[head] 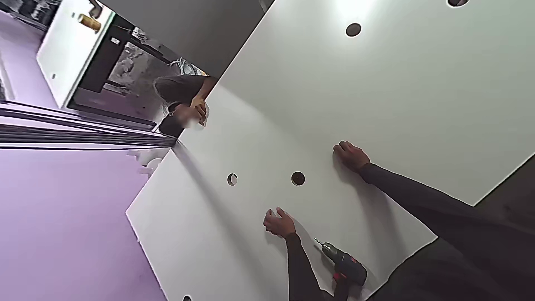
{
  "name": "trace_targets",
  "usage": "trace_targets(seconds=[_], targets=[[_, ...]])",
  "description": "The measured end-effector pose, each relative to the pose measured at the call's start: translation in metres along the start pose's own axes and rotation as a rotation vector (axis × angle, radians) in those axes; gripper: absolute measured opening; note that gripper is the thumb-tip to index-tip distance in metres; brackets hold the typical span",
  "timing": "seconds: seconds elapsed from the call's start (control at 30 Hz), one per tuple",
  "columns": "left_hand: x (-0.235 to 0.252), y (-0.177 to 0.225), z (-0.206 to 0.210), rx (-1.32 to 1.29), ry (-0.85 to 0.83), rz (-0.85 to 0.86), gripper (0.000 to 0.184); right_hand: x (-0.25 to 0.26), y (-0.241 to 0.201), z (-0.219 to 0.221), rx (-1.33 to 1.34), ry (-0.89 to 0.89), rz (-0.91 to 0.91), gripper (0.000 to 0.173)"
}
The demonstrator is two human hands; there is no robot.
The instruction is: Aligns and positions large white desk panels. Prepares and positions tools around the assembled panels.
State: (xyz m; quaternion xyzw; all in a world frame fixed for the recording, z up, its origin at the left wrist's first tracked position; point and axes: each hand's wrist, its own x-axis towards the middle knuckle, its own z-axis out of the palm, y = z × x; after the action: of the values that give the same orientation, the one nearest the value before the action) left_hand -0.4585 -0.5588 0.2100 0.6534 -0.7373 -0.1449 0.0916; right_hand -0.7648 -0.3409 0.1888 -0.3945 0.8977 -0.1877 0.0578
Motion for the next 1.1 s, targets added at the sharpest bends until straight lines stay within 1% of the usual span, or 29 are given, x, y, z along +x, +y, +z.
trace_targets(seconds=[0.1, 0.13, 0.17, 0.2, 0.23, 0.27, 0.37, 0.43, 0.5, 0.57, 0.67, 0.77, 0.8, 0.93, 1.0, 1.1], targets=[[0.055, 0.037, 0.011, 0.056, 0.038, -0.065, 0.052, 0.0, -0.002, -0.003, 0.011, -0.029, 0.026, 0.019], [0.073, 0.047, 0.015, 0.064, 0.05, -0.061, 0.052, 0.0, -0.005, -0.01, 0.024, -0.077, 0.054, 0.023], [0.091, 0.055, 0.018, 0.072, 0.061, -0.042, 0.051, 0.0, -0.009, -0.017, 0.051, -0.153, 0.095, 0.031], [0.109, 0.062, 0.022, 0.085, 0.072, -0.024, 0.051, 0.0, -0.006, -0.012, 0.039, -0.129, 0.086, 0.033], [0.126, 0.067, 0.025, 0.092, 0.079, -0.014, 0.05, -0.001, 0.0, 0.001, 0.0, -0.025, 0.038, 0.028], [0.14, 0.071, 0.028, 0.095, 0.084, -0.017, 0.05, -0.002, 0.003, 0.005, -0.004, 0.028, 0.011, 0.021], [0.169, 0.08, 0.039, 0.12, 0.145, -0.112, 0.052, -0.003, 0.001, 0.003, -0.01, 0.038, 0.014, 0.014], [0.177, 0.086, 0.047, 0.135, 0.193, -0.129, 0.055, 0.001, -0.001, -0.001, -0.011, 0.024, 0.034, 0.017], [0.173, 0.086, 0.048, 0.151, 0.178, -0.125, 0.06, 0.001, -0.01, -0.015, -0.002, -0.108, 0.118, 0.028], [0.172, 0.084, 0.044, 0.169, 0.177, -0.12, 0.059, -0.003, -0.015, -0.017, -0.008, -0.071, 0.1, 0.03], [0.174, 0.087, 0.044, 0.184, 0.194, -0.14, 0.055, -0.002, -0.013, -0.011, -0.015, 0.063, 0.008, 0.026], [0.175, 0.084, 0.05, 0.199, 0.2, -0.14, 0.056, -0.004, -0.011, -0.01, -0.036, 0.055, 0.025, 0.025], [0.176, 0.082, 0.051, 0.196, 0.196, -0.143, 0.058, -0.004, -0.007, -0.006, -0.049, 0.063, 0.009, 0.021], [0.176, 0.083, 0.049, 0.208, 0.196, -0.152, 0.056, -0.004, -0.008, -0.005, -0.04, 0.029, 0.011, 0.027], [0.176, 0.085, 0.049, 0.213, 0.202, -0.146, 0.054, -0.005, 0.002, 0.006, -0.047, 0.115, -0.046, 0.02], [0.176, 0.086, 0.049, 0.228, 0.196, -0.138, 0.053, -0.005, 0.007, 0.009, -0.084, 0.119, -0.075, 0.021]])
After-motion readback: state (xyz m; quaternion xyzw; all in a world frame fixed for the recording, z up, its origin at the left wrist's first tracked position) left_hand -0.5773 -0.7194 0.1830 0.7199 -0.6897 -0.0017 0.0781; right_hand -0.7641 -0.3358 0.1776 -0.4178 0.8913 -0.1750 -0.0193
